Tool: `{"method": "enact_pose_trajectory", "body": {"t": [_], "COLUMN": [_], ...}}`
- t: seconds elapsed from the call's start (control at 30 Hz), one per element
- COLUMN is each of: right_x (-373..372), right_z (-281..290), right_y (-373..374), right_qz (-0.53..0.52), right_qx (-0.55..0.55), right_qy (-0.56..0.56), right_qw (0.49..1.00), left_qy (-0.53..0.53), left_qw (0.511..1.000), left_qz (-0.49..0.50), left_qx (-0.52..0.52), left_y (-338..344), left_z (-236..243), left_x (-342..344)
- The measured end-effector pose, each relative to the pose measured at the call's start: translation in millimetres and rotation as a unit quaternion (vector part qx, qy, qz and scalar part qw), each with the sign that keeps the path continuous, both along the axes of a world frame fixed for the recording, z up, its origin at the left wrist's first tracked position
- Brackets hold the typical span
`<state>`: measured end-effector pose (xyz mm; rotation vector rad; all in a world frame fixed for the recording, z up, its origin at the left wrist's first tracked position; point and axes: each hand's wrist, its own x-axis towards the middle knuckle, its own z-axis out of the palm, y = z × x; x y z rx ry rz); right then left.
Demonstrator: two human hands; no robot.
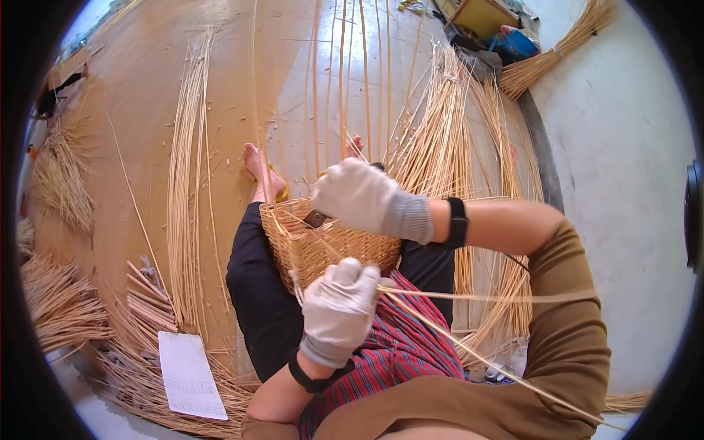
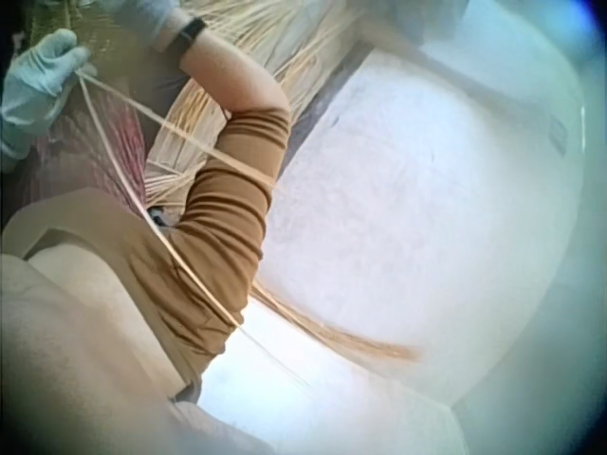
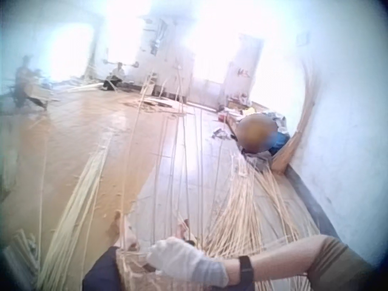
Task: The person is weaving a wicker basket, using a tape measure to check dimensions and cutters to trim the excess reeds.
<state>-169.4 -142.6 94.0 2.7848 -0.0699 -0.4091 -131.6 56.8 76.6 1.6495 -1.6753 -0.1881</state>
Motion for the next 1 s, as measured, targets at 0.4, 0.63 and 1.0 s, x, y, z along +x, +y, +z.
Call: {"method": "enact_pose_trajectory", "body": {"t": [0.4,0.63,1.0], "right_x": [-319,-411,-269], "right_z": [-87,-198,-73], "right_y": [40,95,-28], "right_qz": [-0.58,-0.69,-0.357], "right_qx": [0.201,0.461,0.172], "right_qy": [-0.38,-0.498,-0.39], "right_qw": [0.692,0.253,0.831], "left_qy": [0.179,0.289,-0.044], "left_qw": [0.902,0.577,0.992], "left_qz": [0.39,0.7,0.088], "left_qx": [0.056,0.306,0.081], "left_y": [192,477,-21], "left_z": [-102,-272,-40], "left_x": [181,137,-6]}}
